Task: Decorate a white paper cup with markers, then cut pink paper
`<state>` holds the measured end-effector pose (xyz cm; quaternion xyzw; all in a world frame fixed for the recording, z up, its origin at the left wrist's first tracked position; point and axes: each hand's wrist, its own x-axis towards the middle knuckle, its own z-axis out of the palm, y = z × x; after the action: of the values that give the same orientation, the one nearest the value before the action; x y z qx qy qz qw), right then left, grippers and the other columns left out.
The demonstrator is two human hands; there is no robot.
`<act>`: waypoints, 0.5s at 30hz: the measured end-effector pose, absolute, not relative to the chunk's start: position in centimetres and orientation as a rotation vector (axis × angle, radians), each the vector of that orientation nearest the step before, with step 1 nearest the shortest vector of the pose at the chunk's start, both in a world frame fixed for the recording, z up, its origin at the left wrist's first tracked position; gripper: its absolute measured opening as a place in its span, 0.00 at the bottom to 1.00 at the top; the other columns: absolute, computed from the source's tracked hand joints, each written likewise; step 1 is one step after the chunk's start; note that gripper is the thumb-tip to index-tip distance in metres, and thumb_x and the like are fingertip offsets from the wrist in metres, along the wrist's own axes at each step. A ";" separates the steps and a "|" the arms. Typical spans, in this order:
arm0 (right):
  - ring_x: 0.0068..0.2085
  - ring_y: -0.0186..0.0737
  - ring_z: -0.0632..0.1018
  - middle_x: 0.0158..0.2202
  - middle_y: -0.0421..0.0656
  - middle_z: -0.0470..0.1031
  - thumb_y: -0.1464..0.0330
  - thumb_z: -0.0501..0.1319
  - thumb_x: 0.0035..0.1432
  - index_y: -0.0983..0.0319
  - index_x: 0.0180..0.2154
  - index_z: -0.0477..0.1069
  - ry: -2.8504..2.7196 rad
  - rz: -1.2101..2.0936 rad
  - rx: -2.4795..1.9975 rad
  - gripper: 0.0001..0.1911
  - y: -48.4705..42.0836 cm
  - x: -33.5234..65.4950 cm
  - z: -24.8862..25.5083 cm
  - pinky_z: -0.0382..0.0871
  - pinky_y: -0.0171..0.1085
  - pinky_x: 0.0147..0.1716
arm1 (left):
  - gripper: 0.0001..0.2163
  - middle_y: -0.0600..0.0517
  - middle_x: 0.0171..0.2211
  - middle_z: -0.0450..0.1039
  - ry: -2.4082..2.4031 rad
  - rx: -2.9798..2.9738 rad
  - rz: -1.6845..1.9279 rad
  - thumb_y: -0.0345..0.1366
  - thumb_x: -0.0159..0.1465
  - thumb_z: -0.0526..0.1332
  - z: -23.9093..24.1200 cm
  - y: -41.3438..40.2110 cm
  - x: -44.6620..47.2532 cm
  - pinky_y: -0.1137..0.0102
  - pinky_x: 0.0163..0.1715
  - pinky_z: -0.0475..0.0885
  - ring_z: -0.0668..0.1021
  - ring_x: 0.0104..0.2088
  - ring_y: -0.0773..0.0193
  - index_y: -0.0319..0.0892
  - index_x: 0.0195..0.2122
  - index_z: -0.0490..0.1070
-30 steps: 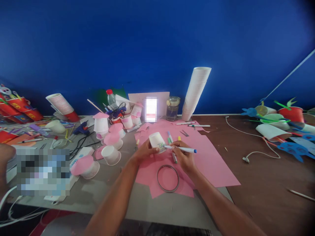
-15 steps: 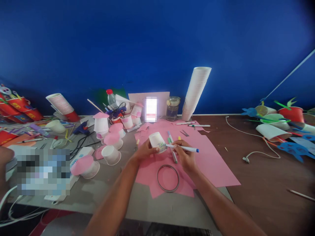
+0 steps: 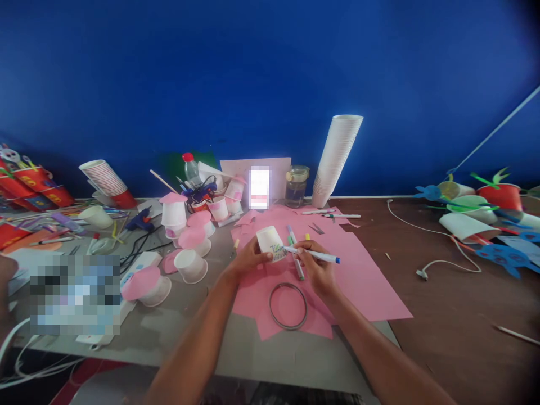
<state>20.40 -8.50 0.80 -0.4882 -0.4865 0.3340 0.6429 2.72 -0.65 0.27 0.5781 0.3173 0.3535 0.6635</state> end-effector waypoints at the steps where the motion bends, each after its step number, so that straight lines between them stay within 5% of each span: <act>1: 0.22 0.33 0.66 0.22 0.37 0.68 0.63 0.59 0.56 0.60 0.31 0.72 -1.129 0.759 -1.110 0.08 -8.5 20.4 0.8 0.60 0.33 0.21 | 0.31 0.45 0.40 0.75 0.718 1.311 0.797 0.48 0.43 0.74 0.2 -0.6 2.7 0.67 0.39 0.67 0.75 0.40 0.57 0.38 0.44 0.69; 15: 0.22 0.33 0.66 0.22 0.38 0.68 0.64 0.58 0.57 0.60 0.32 0.72 -1.195 0.728 -1.102 0.08 -8.6 20.3 1.1 0.60 0.33 0.21 | 0.30 0.43 0.44 0.75 0.703 1.353 0.773 0.47 0.47 0.73 -0.2 -0.6 2.4 0.66 0.43 0.68 0.75 0.43 0.55 0.37 0.48 0.69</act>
<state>20.27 -8.59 1.09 -0.4810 -0.5214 0.3179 0.6291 2.43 -0.58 -0.16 0.5971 0.3104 0.3412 0.6563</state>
